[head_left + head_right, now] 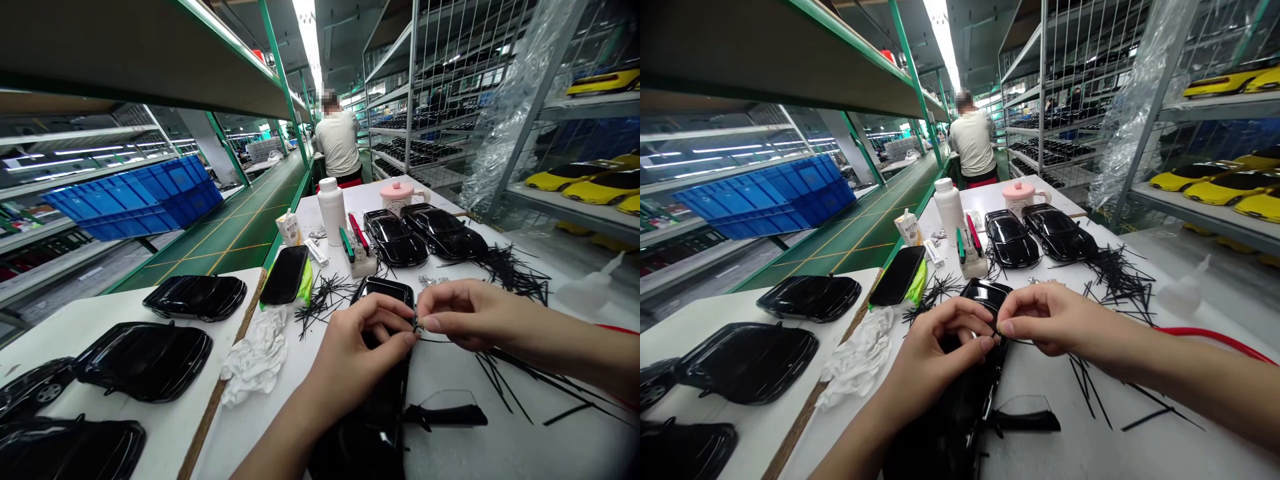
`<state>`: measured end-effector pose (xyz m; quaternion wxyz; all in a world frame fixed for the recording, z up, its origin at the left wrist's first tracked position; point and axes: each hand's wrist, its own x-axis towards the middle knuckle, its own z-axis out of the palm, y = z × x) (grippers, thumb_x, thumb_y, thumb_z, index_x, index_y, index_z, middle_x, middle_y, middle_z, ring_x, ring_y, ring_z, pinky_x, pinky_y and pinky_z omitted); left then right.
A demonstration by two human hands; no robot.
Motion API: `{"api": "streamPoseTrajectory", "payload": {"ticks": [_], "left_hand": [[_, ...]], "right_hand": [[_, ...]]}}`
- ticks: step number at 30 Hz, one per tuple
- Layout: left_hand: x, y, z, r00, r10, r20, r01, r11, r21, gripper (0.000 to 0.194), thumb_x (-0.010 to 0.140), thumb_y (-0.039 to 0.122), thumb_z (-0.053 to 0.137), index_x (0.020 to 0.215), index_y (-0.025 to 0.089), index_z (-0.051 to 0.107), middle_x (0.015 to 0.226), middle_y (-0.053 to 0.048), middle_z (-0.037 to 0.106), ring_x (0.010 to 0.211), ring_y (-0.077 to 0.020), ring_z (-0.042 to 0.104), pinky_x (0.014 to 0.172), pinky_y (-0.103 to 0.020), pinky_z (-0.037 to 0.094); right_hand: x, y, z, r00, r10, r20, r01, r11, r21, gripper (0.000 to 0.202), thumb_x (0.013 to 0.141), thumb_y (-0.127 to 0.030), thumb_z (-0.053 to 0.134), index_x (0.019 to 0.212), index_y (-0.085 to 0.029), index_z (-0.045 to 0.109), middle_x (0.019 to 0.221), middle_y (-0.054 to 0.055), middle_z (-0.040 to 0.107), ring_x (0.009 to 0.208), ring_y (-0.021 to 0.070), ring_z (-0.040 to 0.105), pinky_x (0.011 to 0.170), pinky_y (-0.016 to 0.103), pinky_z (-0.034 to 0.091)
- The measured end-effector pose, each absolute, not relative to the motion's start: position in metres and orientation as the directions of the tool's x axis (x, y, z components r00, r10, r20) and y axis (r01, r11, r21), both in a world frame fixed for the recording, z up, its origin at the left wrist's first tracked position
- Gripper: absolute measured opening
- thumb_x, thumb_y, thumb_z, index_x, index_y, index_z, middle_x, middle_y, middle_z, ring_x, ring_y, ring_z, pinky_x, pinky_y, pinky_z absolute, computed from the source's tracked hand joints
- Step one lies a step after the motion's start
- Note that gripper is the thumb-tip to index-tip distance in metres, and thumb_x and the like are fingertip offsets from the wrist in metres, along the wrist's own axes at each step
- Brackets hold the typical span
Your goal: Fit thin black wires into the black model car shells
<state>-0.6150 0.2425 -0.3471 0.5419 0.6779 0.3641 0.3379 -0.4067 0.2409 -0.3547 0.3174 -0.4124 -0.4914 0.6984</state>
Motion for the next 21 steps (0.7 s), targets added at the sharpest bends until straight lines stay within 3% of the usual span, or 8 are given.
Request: {"api": "streamPoseTrajectory", "payload": {"ticks": [21], "left_hand": [[-0.6155, 0.2411, -0.3480, 0.523, 0.848, 0.080, 0.157, -0.188, 0.970, 0.017, 0.085, 0.021, 0.070, 0.100, 0.015, 0.066, 0.084, -0.003, 0.071, 0.062, -0.0085, 0.059, 0.061, -0.021, 0.046]], "right_hand": [[-0.4090, 0.2374, -0.3486, -0.420, 0.867, -0.269, 0.048, -0.275, -0.960, 0.037, 0.070, -0.045, 0.085, 0.079, -0.016, 0.065, 0.057, -0.008, 0.035, 0.050, 0.0043, 0.019, 0.046, 0.023, 0.011]]}}
